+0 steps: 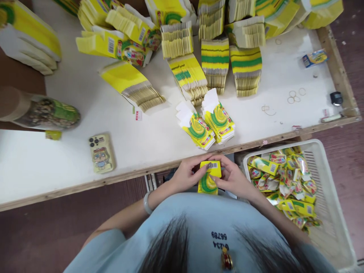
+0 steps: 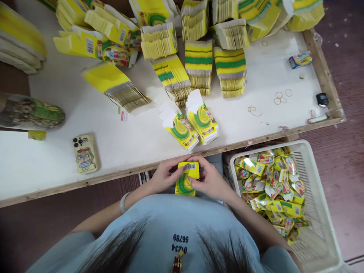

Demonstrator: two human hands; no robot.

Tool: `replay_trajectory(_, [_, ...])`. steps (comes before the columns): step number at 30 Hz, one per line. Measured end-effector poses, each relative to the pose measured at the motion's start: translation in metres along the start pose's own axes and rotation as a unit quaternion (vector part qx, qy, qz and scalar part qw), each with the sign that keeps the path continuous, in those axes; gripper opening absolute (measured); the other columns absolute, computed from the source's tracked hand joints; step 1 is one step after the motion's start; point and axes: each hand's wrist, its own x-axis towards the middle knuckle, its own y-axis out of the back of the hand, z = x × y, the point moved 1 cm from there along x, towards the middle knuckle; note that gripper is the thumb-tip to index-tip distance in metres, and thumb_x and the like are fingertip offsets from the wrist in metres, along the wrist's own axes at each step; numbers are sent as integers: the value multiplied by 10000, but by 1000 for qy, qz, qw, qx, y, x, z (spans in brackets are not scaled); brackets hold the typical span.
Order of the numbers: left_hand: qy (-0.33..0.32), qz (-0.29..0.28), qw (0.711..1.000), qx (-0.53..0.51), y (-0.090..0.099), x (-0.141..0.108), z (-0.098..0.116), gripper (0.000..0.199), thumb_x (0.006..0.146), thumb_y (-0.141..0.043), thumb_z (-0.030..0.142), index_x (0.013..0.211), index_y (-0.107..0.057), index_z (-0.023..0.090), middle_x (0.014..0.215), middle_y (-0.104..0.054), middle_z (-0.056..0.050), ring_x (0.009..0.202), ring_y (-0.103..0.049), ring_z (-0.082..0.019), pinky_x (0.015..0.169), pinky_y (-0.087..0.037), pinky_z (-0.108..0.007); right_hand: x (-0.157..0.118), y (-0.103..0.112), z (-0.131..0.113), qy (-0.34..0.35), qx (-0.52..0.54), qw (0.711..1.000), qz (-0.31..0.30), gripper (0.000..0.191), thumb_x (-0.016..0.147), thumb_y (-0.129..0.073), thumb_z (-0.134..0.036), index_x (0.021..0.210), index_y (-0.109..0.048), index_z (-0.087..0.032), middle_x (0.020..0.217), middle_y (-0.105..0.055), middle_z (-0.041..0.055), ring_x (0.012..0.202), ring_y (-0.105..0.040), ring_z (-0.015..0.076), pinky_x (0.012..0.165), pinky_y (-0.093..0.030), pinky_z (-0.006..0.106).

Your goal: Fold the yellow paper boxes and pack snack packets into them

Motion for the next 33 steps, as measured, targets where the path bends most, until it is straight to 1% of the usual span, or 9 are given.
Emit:
replay_trajectory(11, [-7, 10, 1000, 12, 1, 0, 3, 450, 996, -580, 395, 1363, -681, 155, 1292, -754, -141, 1150, -742, -262, 1036, -583, -409, 0, -5, 6, -9, -66, 998, 15, 432, 805, -690, -184, 1226, -610, -236, 857, -690, -18, 681, -656, 129, 619, -570, 237])
replay_trajectory(13, [-12, 7, 1000, 20, 2, 0, 2, 466, 1008, -552, 414, 1374, -672, 152, 1303, -747, -148, 1144, -744, -259, 1025, -588, -399, 1, -2, 5, 0, -65, 998, 19, 443, 803, -703, -186, 1236, -620, -233, 895, -713, -6, 726, -678, 138, 659, -591, 250])
replay_trajectory(17, [-41, -12, 998, 49, 4, 0, -4, 493, 1034, -489, 414, 1447, -606, 171, 1371, -710, -145, 1201, -719, -249, 1063, -563, -397, -1, 13, 1, -14, 29, 997, -66, 561, 847, -762, -299, 1378, -583, -262, 1125, -752, 50, 930, -745, 181, 795, -650, 337])
replay_trajectory(20, [-73, -30, 994, 75, 4, 0, -7, 499, 1046, -455, 392, 1487, -561, 185, 1388, -701, -141, 1238, -699, -249, 1079, -550, -397, -2, 18, 4, -53, 68, 992, -93, 556, 903, -733, -401, 1424, -574, -290, 1155, -762, 51, 927, -758, 177, 732, -660, 326])
replay_trajectory(25, [-113, -49, 978, 168, 13, 9, 1, 473, 1068, -369, 387, 1476, -551, 233, 1254, -744, -126, 1132, -722, -248, 967, -585, -386, -3, 13, 13, -58, 50, 997, 23, 416, 875, -753, -497, 1207, -679, -258, 1022, -776, 45, 773, -733, 159, 589, -608, 248])
replay_trajectory(27, [-128, 19, 958, 256, 29, 24, 7, 467, 1064, -384, 433, 1443, -548, 215, 1148, -735, -132, 1061, -706, -263, 907, -580, -399, -13, 31, 12, -37, 5, 994, 100, 401, 853, -766, -515, 1152, -674, -263, 948, -767, 35, 736, -716, 163, 566, -584, 241])
replay_trajectory(30, [-90, 246, 892, 368, 67, 60, 10, 596, 959, -578, 590, 1372, -517, 165, 1237, -634, -180, 1175, -609, -327, 968, -521, -454, -46, 90, 5, -31, -178, 955, 235, 407, 882, -693, -547, 1167, -679, -257, 873, -739, 50, 725, -706, 204, 609, -591, 306])
replay_trajectory(32, [-31, 311, 864, 396, 90, 86, 7, 713, 827, -737, 634, 1318, -511, 168, 1259, -594, -180, 1161, -591, -330, 961, -504, -445, -73, 131, 2, -113, -381, 876, 273, 437, 928, -591, -537, 1225, -689, -231, 880, -734, 93, 773, -714, 274, 704, -607, 426])
replay_trajectory(33, [2, 309, 863, 400, 98, 98, 4, 677, 794, -780, 614, 1256, -538, 183, 1191, -615, -145, 1105, -604, -309, 926, -506, -421, -85, 147, 1, -159, -478, 813, 293, 474, 945, -539, -534, 1243, -693, -199, 923, -735, 137, 820, -720, 326, 758, -599, 505])
